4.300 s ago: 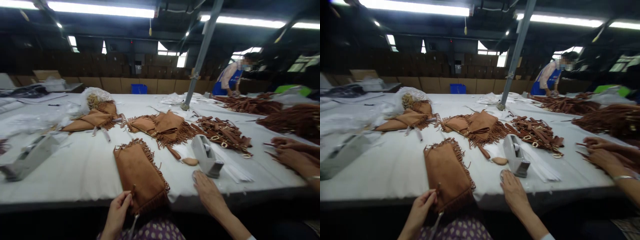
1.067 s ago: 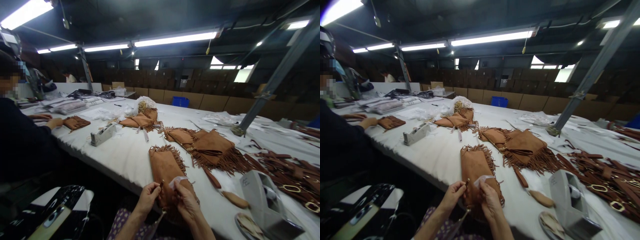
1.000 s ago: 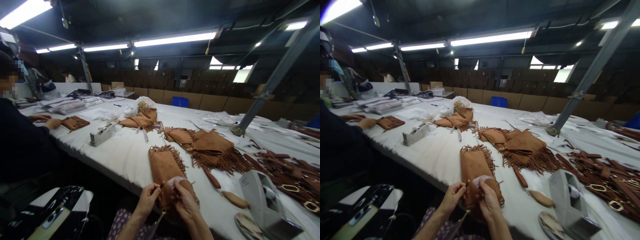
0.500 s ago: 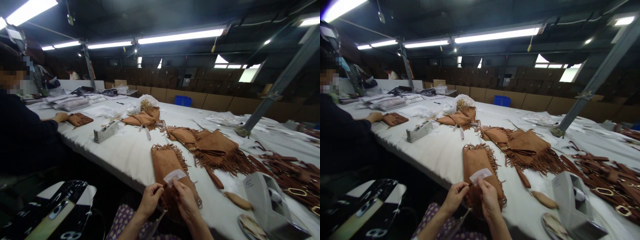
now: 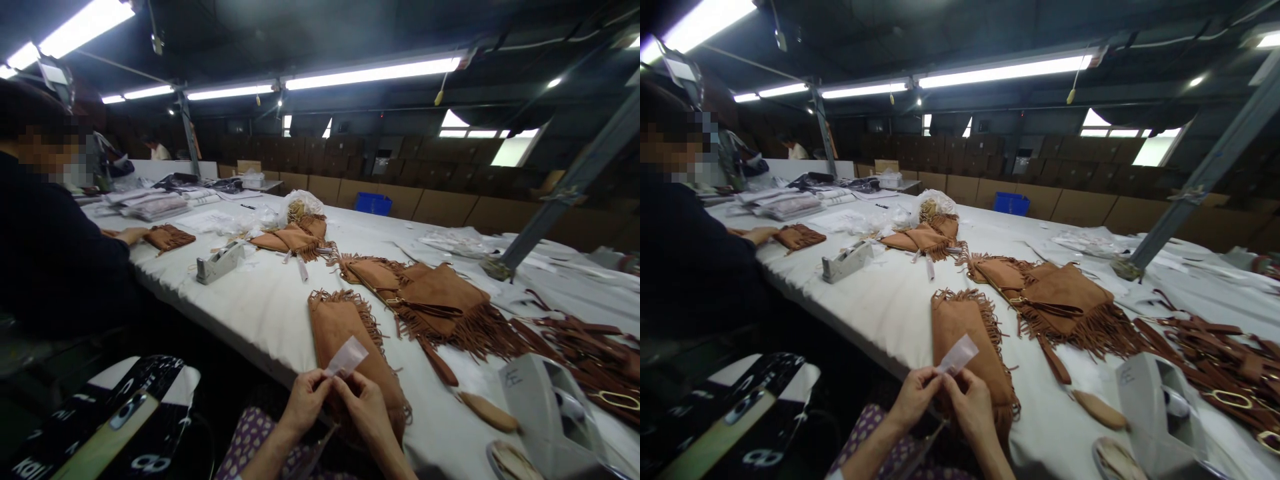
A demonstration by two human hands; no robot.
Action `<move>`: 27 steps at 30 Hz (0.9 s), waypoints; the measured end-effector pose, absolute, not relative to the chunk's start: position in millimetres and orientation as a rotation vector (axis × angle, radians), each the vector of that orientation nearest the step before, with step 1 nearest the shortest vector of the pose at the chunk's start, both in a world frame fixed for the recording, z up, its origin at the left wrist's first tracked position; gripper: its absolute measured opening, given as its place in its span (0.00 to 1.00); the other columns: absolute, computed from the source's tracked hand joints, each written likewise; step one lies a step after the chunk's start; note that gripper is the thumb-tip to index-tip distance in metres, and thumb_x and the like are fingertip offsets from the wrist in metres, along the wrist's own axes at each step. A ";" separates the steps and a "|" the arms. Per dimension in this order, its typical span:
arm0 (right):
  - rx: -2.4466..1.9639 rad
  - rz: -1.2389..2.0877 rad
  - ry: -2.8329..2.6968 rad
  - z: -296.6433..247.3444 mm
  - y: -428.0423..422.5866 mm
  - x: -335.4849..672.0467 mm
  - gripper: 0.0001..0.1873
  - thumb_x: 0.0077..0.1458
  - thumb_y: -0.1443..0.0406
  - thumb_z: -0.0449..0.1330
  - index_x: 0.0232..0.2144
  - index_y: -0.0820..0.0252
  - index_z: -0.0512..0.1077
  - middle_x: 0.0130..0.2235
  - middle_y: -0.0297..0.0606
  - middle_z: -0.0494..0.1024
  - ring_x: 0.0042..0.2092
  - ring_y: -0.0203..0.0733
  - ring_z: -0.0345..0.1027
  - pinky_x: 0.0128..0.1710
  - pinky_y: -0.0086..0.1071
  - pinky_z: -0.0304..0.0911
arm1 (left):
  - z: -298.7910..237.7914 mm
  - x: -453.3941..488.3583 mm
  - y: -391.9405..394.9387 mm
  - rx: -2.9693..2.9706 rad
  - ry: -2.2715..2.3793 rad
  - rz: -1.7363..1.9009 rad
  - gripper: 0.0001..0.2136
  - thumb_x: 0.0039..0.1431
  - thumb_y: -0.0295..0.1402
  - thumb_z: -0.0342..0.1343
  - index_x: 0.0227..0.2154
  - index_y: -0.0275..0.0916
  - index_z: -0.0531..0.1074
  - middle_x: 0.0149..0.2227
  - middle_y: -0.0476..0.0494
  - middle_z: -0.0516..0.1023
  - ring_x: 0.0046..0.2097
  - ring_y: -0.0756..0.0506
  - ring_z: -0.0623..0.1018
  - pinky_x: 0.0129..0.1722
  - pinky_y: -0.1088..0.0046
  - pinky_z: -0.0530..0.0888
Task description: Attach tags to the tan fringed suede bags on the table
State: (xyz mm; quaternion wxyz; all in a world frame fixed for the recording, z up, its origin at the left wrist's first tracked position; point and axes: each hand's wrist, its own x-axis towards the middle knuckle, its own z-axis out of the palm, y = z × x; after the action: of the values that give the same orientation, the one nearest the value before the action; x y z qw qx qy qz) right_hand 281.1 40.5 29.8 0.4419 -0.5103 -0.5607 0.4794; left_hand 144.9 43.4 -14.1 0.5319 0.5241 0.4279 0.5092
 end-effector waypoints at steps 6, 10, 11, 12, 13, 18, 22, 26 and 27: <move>-1.321 1.163 -1.277 24.3 40.6 280.4 0.25 0.45 0.49 0.64 0.34 0.66 0.78 0.31 0.44 0.81 0.34 0.50 0.73 0.32 0.35 0.69 | -17.1 131.6 27.8 1.366 1.318 1.307 0.12 0.48 0.32 0.60 0.38 0.38 0.75 0.39 0.42 0.75 0.40 0.43 0.73 0.40 0.70 0.69; -1.306 1.183 -1.282 24.0 37.5 278.4 0.24 0.46 0.49 0.63 0.31 0.67 0.77 0.30 0.44 0.80 0.32 0.48 0.72 0.30 0.34 0.67 | -31.8 132.6 15.1 1.235 1.221 1.171 0.11 0.52 0.32 0.56 0.40 0.38 0.72 0.32 0.46 0.76 0.31 0.47 0.74 0.32 0.73 0.69; -1.299 1.186 -1.294 24.1 36.4 277.7 0.24 0.47 0.49 0.63 0.32 0.67 0.77 0.30 0.44 0.80 0.33 0.48 0.72 0.30 0.33 0.67 | -35.1 134.6 14.0 1.185 1.160 1.171 0.10 0.54 0.33 0.55 0.40 0.38 0.71 0.33 0.45 0.77 0.32 0.47 0.75 0.31 0.73 0.70; -1.290 1.185 -1.310 24.2 35.4 277.2 0.24 0.47 0.49 0.62 0.32 0.66 0.77 0.31 0.44 0.80 0.33 0.48 0.72 0.31 0.33 0.67 | -37.7 136.8 13.9 1.147 1.112 1.187 0.10 0.55 0.33 0.54 0.40 0.38 0.70 0.34 0.45 0.77 0.34 0.46 0.76 0.32 0.73 0.71; -1.279 1.172 -1.332 24.1 34.4 276.9 0.23 0.48 0.49 0.62 0.33 0.66 0.76 0.31 0.43 0.80 0.34 0.48 0.72 0.32 0.33 0.66 | -39.4 138.8 14.5 1.125 1.082 1.214 0.09 0.55 0.33 0.54 0.39 0.38 0.69 0.35 0.44 0.77 0.35 0.45 0.76 0.34 0.73 0.71; -1.315 0.914 -1.608 17.0 27.6 275.6 0.19 0.53 0.52 0.58 0.29 0.62 0.75 0.31 0.42 0.77 0.35 0.45 0.71 0.36 0.33 0.65 | -41.4 142.6 20.4 1.134 1.007 1.275 0.06 0.54 0.34 0.56 0.32 0.37 0.69 0.30 0.46 0.76 0.34 0.46 0.75 0.34 0.74 0.71; -1.351 0.674 -1.781 4.9 18.8 269.9 0.14 0.57 0.57 0.54 0.29 0.61 0.74 0.34 0.43 0.74 0.37 0.45 0.70 0.39 0.34 0.65 | -44.2 141.7 20.4 1.079 1.027 1.294 0.09 0.53 0.36 0.59 0.33 0.37 0.68 0.30 0.46 0.77 0.34 0.46 0.76 0.33 0.75 0.70; -1.253 0.477 -1.892 -4.5 13.0 266.4 0.08 0.57 0.64 0.54 0.36 0.58 0.73 0.38 0.43 0.73 0.41 0.45 0.69 0.42 0.36 0.66 | -45.5 139.3 17.6 0.926 0.965 1.321 0.17 0.46 0.37 0.65 0.36 0.40 0.64 0.27 0.49 0.76 0.31 0.47 0.76 0.32 0.76 0.69; -1.219 0.392 -1.917 -6.8 12.6 266.4 0.09 0.57 0.65 0.54 0.38 0.58 0.73 0.40 0.43 0.72 0.42 0.45 0.68 0.42 0.37 0.67 | -45.6 137.9 16.9 0.872 0.920 1.316 0.19 0.45 0.38 0.66 0.36 0.40 0.64 0.27 0.51 0.75 0.30 0.48 0.75 0.31 0.76 0.69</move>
State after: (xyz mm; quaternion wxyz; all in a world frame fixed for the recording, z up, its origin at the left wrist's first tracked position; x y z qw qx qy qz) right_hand 266.4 12.6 -6.8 0.4060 -0.4831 -0.7600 0.1553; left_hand 137.9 16.9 -45.6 0.6107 0.3779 0.3987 0.5703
